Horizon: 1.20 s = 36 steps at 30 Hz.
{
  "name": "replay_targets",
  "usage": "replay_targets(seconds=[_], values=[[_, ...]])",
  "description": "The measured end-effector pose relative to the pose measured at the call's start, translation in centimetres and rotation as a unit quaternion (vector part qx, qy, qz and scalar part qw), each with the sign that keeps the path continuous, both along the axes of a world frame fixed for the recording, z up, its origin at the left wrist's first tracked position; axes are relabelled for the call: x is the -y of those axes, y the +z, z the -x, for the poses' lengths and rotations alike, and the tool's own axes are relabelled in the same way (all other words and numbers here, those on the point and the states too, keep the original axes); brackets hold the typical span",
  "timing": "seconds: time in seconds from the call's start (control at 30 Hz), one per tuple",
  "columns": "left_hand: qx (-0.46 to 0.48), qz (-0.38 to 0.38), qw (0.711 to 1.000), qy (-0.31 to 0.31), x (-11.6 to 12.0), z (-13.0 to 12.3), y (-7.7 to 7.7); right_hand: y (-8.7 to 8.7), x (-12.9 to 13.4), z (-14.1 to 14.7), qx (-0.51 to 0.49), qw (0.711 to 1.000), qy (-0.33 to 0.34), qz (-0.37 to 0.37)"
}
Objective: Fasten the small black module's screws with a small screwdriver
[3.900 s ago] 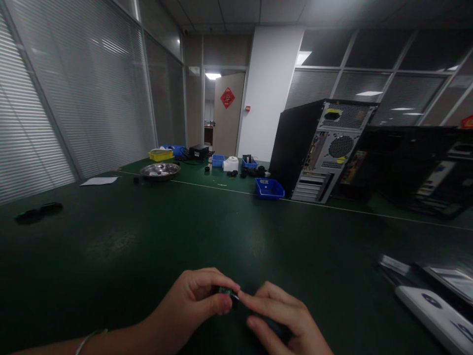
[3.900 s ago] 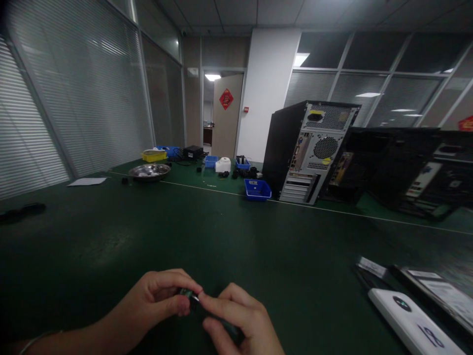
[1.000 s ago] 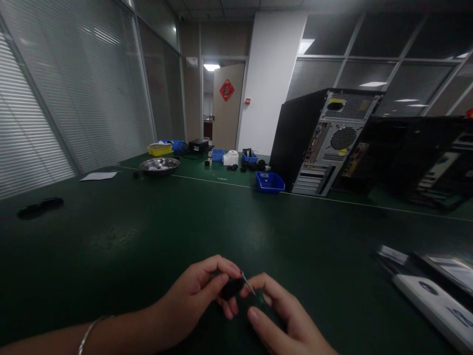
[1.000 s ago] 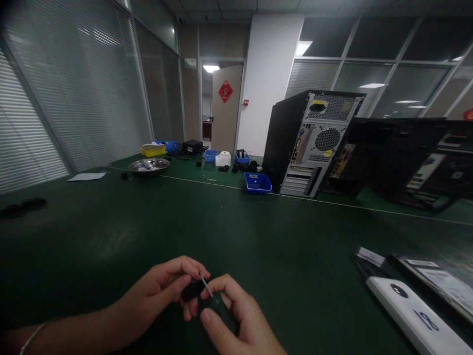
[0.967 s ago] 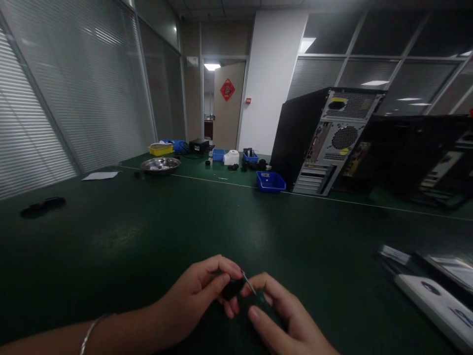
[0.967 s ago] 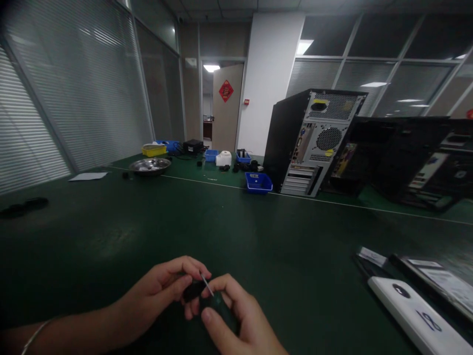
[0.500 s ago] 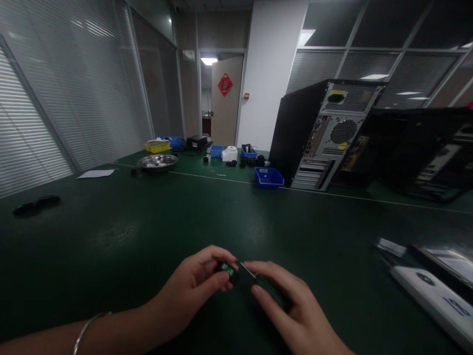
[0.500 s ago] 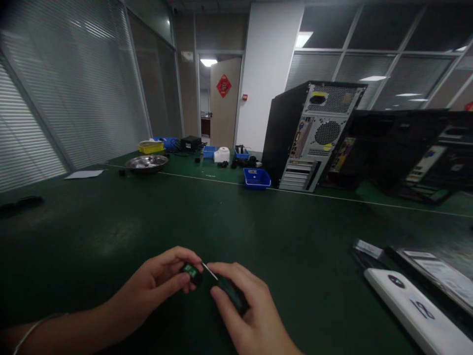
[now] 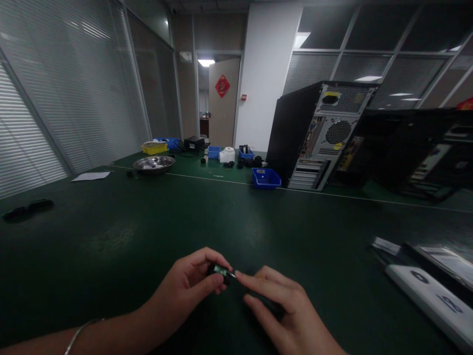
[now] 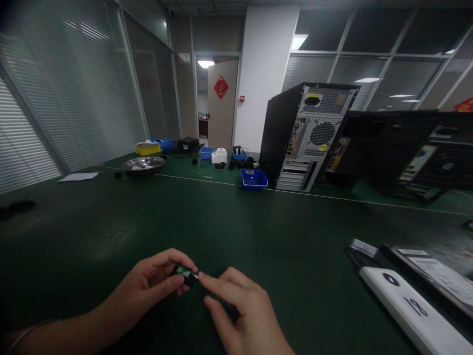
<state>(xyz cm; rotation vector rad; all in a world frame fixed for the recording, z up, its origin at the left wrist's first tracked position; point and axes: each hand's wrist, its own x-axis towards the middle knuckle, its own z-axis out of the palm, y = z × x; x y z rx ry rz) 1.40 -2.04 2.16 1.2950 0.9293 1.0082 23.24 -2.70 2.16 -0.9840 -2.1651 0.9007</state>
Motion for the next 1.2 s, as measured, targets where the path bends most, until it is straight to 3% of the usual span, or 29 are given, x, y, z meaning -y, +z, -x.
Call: replay_targets(seconds=[0.2, 0.47, 0.8, 1.0, 1.2], values=[[-0.059, 0.001, 0.998, 0.018, 0.0, 0.0, 0.4, -0.1, 0.0, 0.0, -0.001, 1.000, -0.003, 0.007], [0.027, 0.036, 0.999, 0.005, -0.2, -0.1, 0.4, -0.7, -0.4, 0.2, -0.037, 0.999, -0.001, 0.007], [0.069, 0.058, 0.996, -0.005, -0.7, 0.0, -1.1, -1.3, -0.6, 0.2, -0.069, 0.997, 0.006, -0.032], [0.065, 0.031, 0.997, 0.010, -0.8, 0.2, -1.1, -1.5, -0.3, 0.0, -0.074, 0.996, -0.024, -0.032], [0.111, 0.076, 0.991, -0.025, -0.7, -0.1, -1.4, -1.0, 0.0, 0.3, -0.071, 0.996, -0.046, -0.024]])
